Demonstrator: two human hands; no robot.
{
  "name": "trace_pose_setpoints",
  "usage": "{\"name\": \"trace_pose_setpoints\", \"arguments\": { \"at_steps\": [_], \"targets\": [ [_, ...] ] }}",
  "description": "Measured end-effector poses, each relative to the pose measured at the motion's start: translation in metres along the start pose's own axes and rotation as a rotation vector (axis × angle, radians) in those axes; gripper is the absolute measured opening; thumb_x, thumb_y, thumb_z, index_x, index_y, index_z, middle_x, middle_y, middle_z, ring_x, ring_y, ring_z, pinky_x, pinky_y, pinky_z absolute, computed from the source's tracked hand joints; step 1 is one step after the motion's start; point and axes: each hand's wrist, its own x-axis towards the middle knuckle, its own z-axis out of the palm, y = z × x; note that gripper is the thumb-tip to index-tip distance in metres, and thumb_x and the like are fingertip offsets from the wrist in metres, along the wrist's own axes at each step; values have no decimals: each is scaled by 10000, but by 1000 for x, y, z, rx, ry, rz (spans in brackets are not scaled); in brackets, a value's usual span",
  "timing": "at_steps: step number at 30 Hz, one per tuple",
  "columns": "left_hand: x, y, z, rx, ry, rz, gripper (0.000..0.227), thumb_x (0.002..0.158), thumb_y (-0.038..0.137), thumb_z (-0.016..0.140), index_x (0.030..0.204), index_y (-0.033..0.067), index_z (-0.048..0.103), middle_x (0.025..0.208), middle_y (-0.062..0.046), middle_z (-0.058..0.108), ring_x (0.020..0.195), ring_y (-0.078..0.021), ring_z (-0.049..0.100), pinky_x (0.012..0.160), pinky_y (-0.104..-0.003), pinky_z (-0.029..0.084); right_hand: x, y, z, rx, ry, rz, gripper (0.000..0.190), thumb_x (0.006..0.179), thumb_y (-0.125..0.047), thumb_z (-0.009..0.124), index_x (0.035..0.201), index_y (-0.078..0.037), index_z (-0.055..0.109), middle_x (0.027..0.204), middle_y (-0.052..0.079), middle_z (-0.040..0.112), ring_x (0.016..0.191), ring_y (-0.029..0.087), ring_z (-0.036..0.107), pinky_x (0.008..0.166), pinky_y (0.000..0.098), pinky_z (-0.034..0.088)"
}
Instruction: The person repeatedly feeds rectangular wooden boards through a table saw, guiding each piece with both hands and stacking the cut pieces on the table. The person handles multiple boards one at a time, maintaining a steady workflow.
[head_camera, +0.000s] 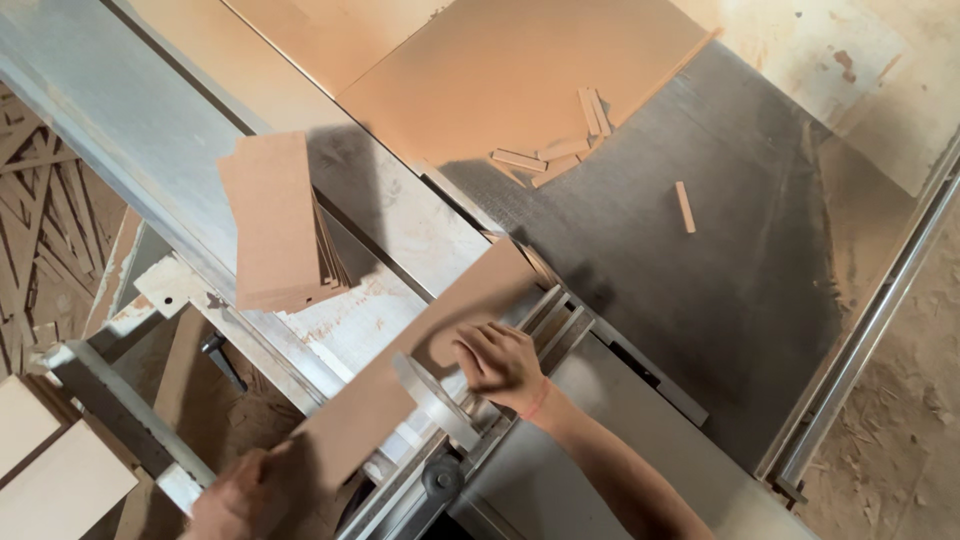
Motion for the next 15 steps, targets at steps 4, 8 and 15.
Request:
{"name": "trace_pose_setpoints", "arguments": {
  "at_steps": [4, 8, 15],
  "targets": [
    [56, -16, -103, 61, -158, 409, 504, 897, 9, 487, 1361, 71, 673, 654, -75, 523, 429, -47, 460, 334, -196, 363, 34, -21, -45, -129, 254, -196, 245, 1001, -130, 661, 1191, 23, 685, 1171, 176, 736, 1047, 301, 746, 920, 392, 606],
    [123, 24, -198, 623, -490, 412, 383, 1002, 340, 443, 1180, 43, 606, 712, -63, 476, 517, -108, 442, 459, -284, 350, 74, -49, -85, -302, 228, -279, 496, 898, -342, 687, 1211, 38, 627, 1242, 233, 673, 1118, 411, 672, 1003, 467, 518],
    [283, 136, -266, 450, -116, 549, 430, 999, 306, 547, 1303, 2, 536, 1018, -173, 465, 837, -261, 483, 712, -379, 420, 50, -62, -136, -53, 2, -155, 425, 923, -103, 749, 1298, 26, 596, 1050, 109, 753, 876, 231, 748, 833, 314, 612]
  ]
}}
